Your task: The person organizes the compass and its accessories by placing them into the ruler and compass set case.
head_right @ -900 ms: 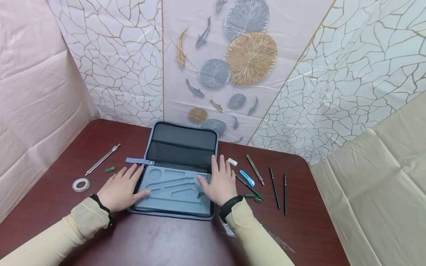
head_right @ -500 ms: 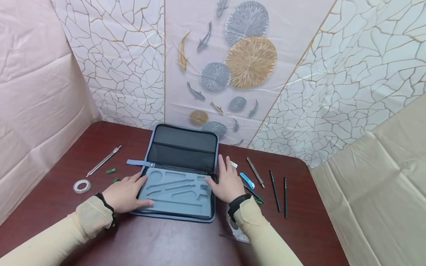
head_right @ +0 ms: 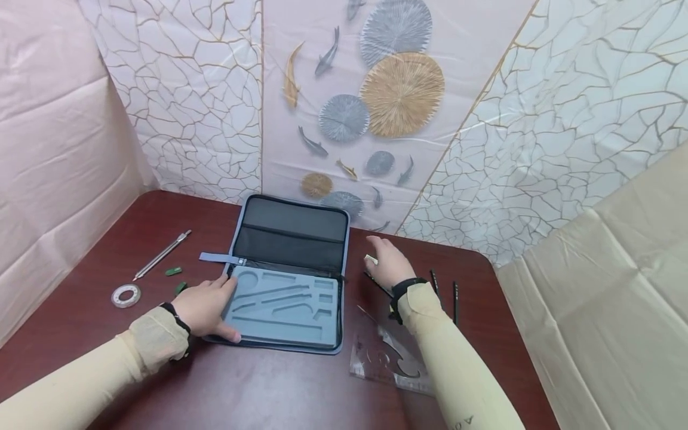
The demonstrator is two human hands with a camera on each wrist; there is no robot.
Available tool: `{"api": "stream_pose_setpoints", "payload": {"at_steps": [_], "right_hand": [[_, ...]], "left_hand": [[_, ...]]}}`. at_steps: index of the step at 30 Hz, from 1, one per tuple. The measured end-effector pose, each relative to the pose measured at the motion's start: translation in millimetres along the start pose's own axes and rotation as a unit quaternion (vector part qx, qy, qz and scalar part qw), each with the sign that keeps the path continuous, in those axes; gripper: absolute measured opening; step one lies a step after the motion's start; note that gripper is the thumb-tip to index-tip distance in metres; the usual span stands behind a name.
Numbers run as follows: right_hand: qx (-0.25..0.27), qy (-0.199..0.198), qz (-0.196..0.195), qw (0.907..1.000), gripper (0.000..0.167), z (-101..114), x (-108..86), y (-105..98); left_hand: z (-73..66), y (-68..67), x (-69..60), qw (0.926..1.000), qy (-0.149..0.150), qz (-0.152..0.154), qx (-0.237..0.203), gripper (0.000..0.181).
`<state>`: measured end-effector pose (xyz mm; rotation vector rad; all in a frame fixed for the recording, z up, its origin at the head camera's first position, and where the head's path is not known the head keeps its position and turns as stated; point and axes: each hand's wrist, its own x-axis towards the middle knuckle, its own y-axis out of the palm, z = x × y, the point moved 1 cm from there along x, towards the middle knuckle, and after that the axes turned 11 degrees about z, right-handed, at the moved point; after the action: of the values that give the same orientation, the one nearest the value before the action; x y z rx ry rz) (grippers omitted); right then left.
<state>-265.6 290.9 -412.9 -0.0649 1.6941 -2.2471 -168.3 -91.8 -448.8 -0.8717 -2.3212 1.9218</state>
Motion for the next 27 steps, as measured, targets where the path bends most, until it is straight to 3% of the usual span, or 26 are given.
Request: {"api": "stream_pose_setpoints", "payload": {"at_steps": [6, 10, 18, 27], "right_hand": [[-0.018, 0.04, 0.035, 0.9984, 0.038, -21.8, 21.0, 2.2], [-0.012, 0.045, 0.055, 0.9974, 0.031, -30.4, 27.7, 8.6], [-0.018, 0.049, 0.039, 0.9979, 0.02, -36.4, 34.3, 16.1], [-0.041, 0.03, 0.014, 0.9986, 0.013, -33.4, 42.2, 27.2]], "left_hand": [[-3.5, -4.8, 4.4, 0.9999, -0.002, 0.006, 0.01, 0.119], [-6.3, -7.5, 5.2, 0.9998, -0.008, 0.004, 0.019, 0.116], [-6.9, -10.4, 4.0, 0.9993, -0.018, 0.009, 0.031, 0.115], [-0.6, -3.1, 7.8, 0.9991, -0.028, 0.008, 0.032, 0.123]]}}
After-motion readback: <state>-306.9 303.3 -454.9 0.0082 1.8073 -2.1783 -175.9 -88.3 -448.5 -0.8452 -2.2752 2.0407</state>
